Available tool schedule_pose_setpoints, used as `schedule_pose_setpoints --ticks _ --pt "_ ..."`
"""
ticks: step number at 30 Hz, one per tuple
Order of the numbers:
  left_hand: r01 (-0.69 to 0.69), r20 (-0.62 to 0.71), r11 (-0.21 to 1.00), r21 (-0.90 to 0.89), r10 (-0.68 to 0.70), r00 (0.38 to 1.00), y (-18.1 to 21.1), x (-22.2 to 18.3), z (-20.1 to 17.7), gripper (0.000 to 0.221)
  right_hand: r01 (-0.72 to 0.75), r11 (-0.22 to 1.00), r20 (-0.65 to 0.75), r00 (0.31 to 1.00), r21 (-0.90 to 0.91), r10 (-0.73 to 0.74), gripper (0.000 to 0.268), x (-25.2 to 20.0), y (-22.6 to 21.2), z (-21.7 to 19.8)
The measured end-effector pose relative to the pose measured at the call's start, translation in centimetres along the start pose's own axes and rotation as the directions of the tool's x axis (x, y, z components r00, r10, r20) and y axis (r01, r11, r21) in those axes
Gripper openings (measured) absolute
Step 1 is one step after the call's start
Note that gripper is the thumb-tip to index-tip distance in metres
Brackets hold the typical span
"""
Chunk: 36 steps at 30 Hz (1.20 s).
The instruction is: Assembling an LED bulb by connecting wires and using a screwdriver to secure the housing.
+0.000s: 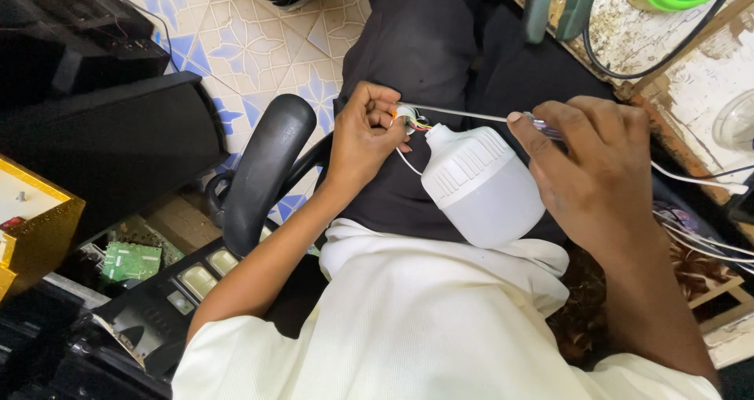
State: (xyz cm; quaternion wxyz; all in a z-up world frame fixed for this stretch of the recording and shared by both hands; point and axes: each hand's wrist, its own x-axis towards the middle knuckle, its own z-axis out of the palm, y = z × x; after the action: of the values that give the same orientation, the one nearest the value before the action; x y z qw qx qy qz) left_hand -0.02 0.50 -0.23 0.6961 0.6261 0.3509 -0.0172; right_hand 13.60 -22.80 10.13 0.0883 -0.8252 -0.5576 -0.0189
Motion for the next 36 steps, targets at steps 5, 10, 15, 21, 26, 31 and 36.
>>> schedule_pose_setpoints --ticks 5,10,15,21,26,31,36 --pt "-0.013 0.0 1.0 0.006 0.013 1.0 -0.1 0.0 0.1 0.027 -0.009 1.0 0.002 1.0 0.003 0.009 0.034 -0.1 0.0 0.1" --pt "-0.046 0.013 0.999 0.005 0.045 0.999 0.1 0.0 0.1 0.043 -0.003 1.0 -0.012 1.0 0.012 0.003 0.031 0.0 0.1 0.1" --pt "-0.005 -0.014 1.0 0.019 0.006 1.0 0.8 -0.2 0.3 0.047 -0.011 1.0 -0.039 0.999 0.014 0.012 0.032 -0.4 0.2 -0.3" --pt "-0.019 -0.045 0.997 0.077 0.023 0.999 0.9 -0.5 0.9 0.05 -0.041 0.985 -0.066 0.996 0.168 0.053 0.025 -0.6 0.1 -2.8" --pt "-0.064 -0.046 0.996 0.068 0.067 0.997 0.5 -0.6 1.2 0.054 0.014 0.935 -0.043 0.999 0.354 0.001 0.011 -1.2 0.2 -5.5" --pt "-0.101 -0.053 0.991 0.088 0.106 0.993 0.7 -0.8 1.3 0.051 -0.076 0.879 0.068 0.996 0.47 0.05 0.026 -2.4 -0.2 -7.7" --pt "-0.12 -0.064 0.99 0.077 0.125 0.99 0.5 -0.8 1.4 0.044 -0.03 0.905 0.006 1.0 0.424 0.03 0.017 -1.0 -2.7 -9.2"
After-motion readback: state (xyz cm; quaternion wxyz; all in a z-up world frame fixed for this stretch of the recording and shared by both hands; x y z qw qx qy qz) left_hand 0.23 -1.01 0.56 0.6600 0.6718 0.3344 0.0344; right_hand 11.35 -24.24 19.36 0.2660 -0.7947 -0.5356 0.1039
